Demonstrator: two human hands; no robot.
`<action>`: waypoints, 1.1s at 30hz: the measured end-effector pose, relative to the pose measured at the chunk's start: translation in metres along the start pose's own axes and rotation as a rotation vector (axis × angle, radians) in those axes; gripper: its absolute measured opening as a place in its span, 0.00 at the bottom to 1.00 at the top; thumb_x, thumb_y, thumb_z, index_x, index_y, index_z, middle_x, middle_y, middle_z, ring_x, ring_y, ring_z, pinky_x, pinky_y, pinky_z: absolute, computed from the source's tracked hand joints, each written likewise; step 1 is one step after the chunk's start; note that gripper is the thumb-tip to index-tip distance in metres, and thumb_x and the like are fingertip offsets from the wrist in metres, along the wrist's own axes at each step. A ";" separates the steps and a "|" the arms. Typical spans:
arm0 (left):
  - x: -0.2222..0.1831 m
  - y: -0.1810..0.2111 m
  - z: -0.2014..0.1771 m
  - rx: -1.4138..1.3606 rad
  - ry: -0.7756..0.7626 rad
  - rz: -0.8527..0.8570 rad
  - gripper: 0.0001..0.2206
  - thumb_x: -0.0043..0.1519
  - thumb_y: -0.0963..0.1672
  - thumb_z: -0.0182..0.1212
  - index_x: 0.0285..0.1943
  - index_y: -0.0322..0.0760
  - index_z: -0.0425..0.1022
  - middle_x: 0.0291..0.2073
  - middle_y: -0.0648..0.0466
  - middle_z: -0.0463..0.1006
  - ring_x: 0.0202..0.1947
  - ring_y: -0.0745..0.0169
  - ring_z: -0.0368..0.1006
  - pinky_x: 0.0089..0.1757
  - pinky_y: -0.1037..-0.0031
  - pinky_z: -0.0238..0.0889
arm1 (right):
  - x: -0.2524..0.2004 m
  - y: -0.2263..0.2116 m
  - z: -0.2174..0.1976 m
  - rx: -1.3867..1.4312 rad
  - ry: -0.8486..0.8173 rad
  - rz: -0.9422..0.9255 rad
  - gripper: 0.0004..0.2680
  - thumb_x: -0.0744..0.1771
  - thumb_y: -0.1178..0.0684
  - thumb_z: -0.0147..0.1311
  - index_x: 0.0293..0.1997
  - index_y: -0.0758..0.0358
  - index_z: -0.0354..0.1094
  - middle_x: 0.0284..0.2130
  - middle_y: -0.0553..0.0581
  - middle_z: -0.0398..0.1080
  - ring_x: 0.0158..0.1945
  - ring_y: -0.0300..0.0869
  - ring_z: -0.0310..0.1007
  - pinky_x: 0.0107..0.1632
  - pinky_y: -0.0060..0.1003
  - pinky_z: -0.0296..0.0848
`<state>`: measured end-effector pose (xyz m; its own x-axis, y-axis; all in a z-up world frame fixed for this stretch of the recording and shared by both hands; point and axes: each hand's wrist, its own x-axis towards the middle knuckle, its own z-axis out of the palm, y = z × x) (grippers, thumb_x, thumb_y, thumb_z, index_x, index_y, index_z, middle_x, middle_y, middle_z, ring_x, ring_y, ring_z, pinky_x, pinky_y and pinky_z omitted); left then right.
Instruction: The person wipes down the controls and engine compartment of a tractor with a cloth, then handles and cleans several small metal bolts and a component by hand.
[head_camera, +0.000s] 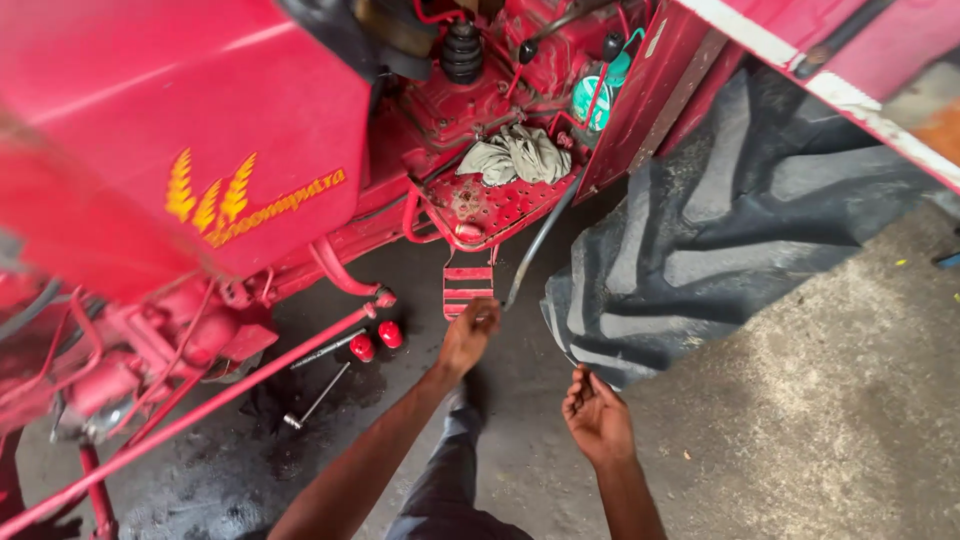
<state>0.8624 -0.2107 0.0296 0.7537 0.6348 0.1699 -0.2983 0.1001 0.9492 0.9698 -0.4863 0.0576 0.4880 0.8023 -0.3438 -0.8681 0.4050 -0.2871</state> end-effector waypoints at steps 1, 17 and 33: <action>0.030 -0.003 0.002 0.197 0.069 -0.087 0.28 0.63 0.52 0.59 0.71 0.40 0.65 0.63 0.45 0.69 0.55 0.52 0.69 0.52 0.64 0.63 | 0.015 -0.002 -0.001 0.004 -0.003 0.007 0.08 0.71 0.54 0.46 0.51 0.64 0.69 0.39 0.52 0.74 0.40 0.39 0.74 0.45 0.35 0.73; 0.467 -0.132 -0.035 1.367 0.131 -0.155 0.21 0.62 0.46 0.58 0.65 0.37 0.68 0.49 0.37 0.76 0.40 0.40 0.77 0.39 0.59 0.71 | 0.259 -0.027 -0.017 0.034 0.447 0.131 0.09 0.67 0.52 0.52 0.48 0.63 0.73 0.35 0.52 0.75 0.35 0.39 0.73 0.40 0.37 0.73; 0.299 0.117 0.075 -0.130 -0.037 -0.177 0.14 0.60 0.42 0.55 0.52 0.27 0.75 0.43 0.57 0.79 0.46 0.69 0.72 0.49 0.78 0.65 | 0.303 -0.099 0.081 -0.181 -0.104 -0.010 0.17 0.67 0.43 0.46 0.61 0.58 0.60 0.58 0.57 0.70 0.59 0.50 0.70 0.59 0.49 0.69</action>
<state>1.0963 -0.0664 0.2116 0.8210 0.5707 0.0158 -0.2309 0.3066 0.9234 1.1962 -0.2474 0.0542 0.4765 0.8433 -0.2484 -0.8279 0.3354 -0.4495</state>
